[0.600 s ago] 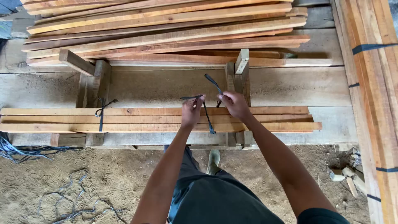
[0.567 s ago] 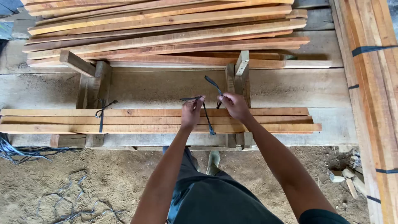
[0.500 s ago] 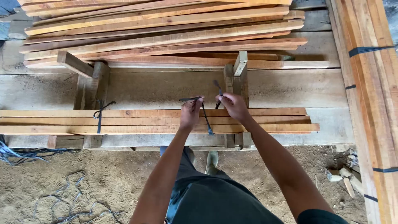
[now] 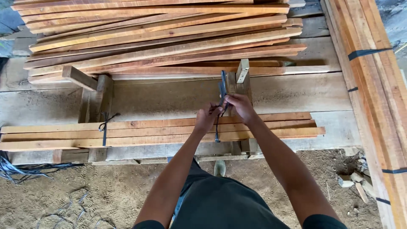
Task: Bundling and organizing pieces of wood using plastic straps in a workshop.
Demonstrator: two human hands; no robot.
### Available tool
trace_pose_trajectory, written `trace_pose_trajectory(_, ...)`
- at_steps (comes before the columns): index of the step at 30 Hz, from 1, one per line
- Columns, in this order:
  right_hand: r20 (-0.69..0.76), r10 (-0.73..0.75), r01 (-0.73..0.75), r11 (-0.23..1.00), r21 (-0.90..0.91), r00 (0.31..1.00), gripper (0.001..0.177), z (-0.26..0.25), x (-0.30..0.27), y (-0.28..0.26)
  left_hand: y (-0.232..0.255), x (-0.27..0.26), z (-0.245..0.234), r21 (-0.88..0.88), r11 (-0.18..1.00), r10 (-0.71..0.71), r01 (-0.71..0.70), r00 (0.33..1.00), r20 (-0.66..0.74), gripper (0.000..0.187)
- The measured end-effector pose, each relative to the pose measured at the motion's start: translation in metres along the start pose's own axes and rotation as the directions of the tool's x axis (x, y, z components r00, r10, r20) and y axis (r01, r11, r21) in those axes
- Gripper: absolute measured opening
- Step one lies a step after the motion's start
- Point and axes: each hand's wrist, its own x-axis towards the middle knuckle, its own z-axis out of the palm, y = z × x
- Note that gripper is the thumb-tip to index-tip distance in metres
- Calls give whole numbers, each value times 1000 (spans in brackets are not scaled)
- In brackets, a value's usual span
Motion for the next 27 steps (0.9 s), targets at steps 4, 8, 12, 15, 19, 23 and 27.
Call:
trace_pose_trajectory(4,-32,-11,15,992,123,999,30,6,-4,15,-4,1,-2,35,999,-14,15,1000,-12,34)
trace_pose_trajectory(8,-80,-16,21,998,66,997,26,15,-15,4,-12,-3,-5,-21,1000,-18,16,998,-68,34)
trace_pose_trajectory(12,-39,0,1,1000,11,999,13,25,-24,-6,2,-7,-3,-21,999,-37,35,994,-107,30)
trace_pose_trajectory(15,-23,-6,6,1000,12,1000,9,21,-26,-4,2,-9,-1,112,990,-71,82,993,-99,26)
trace_pose_trajectory(19,39,-82,80,996,47,996,9,34,-40,-25,2,-3,-5,214,977,6,16,995,-104,22)
trace_pose_trajectory(23,39,-105,107,992,-64,994,9,27,-31,-14,-3,-2,-7,172,985,-2,3,1000,-10,35)
trace_pose_trajectory(27,8,-24,22,991,135,1000,13,4,-6,12,-4,-4,-9,189,980,36,-59,992,124,44)
